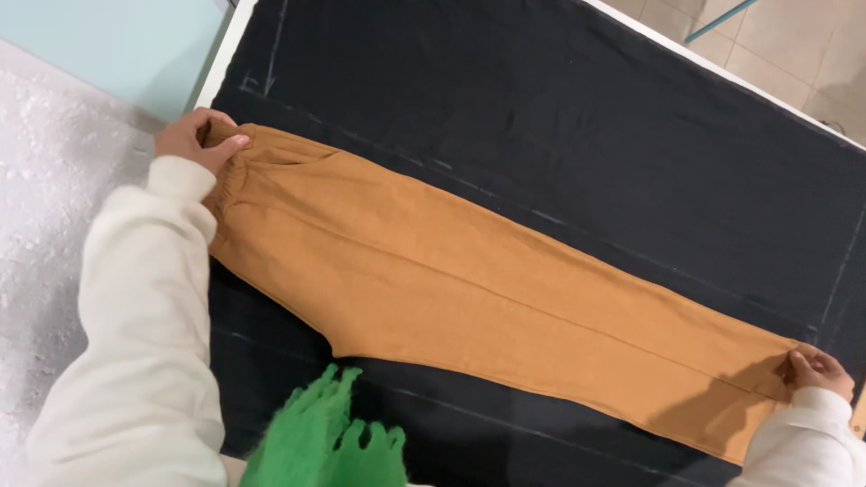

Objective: Tracing the outline of a pair of pants onto fabric using a ruler and chalk.

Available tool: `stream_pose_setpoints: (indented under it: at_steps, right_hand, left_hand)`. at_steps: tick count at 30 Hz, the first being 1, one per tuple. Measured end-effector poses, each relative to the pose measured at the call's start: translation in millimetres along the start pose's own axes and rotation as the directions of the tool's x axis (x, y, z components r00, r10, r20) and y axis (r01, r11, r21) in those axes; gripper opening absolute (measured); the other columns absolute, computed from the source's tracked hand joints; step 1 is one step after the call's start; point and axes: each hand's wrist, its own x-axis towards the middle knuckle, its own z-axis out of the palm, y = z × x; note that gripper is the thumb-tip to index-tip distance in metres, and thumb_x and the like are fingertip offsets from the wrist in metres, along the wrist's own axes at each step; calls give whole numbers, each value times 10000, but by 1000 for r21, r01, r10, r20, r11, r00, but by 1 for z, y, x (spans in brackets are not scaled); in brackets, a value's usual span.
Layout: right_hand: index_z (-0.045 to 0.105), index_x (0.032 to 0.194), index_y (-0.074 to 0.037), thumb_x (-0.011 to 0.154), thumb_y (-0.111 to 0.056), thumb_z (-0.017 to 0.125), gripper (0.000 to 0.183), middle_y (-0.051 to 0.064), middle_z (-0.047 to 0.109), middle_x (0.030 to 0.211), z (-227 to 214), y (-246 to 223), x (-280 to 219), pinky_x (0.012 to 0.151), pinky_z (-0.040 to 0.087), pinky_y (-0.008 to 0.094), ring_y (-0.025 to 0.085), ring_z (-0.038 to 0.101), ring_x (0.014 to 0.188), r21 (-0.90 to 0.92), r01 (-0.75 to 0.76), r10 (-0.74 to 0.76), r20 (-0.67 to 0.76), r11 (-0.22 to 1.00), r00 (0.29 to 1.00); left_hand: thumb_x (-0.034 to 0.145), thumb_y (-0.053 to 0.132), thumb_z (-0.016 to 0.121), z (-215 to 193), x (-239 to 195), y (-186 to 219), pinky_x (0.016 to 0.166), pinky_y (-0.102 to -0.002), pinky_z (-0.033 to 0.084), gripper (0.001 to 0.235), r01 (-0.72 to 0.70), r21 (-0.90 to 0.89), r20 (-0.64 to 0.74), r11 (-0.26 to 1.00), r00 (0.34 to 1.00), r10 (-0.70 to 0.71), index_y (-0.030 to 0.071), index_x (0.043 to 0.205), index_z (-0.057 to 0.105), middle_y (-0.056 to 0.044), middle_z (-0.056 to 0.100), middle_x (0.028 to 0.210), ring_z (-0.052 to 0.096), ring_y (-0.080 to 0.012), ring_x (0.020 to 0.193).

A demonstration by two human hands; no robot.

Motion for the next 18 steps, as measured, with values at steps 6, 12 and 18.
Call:
stream_pose_setpoints:
  at_steps: [6, 12, 18]
  right_hand:
    - [746, 1234, -8, 1007, -156, 810, 278, 121, 732, 979, 7, -5, 3, 662, 552, 293, 141, 666, 762, -108, 27, -32, -43, 994, 999]
    - [750, 1221, -25, 993, -153, 813, 269, 109, 741, 1048, 6, -6, -3, 689, 571, 285, 124, 683, 804, -79, 8, -14, -78, 997, 997]
    - [766, 1209, -70, 1013, -163, 772, 217, 95, 749, 1009, 8, -10, -2, 658, 540, 292, 134, 670, 775, 36, -74, 73, 8, 997, 997]
  left_hand:
    - [820, 333, 912, -24, 16, 9, 854, -352, 546, 366, 240, 117, 190, 964, 947, -259, 119, 1075, 759, -50, 724, 1043, 670, -187, 963]
    - [963, 387, 791, -46, 7, 12, 853, -299, 546, 363, 76, -181, 259, 980, 965, -27, 110, 1177, 697, -29, 729, 1074, 666, -144, 980]
    - [917, 393, 833, -36, 7, -25, 812, -377, 536, 372, 68, 271, 322, 960, 934, -157, 82, 1095, 733, -91, 730, 1010, 672, -226, 905]
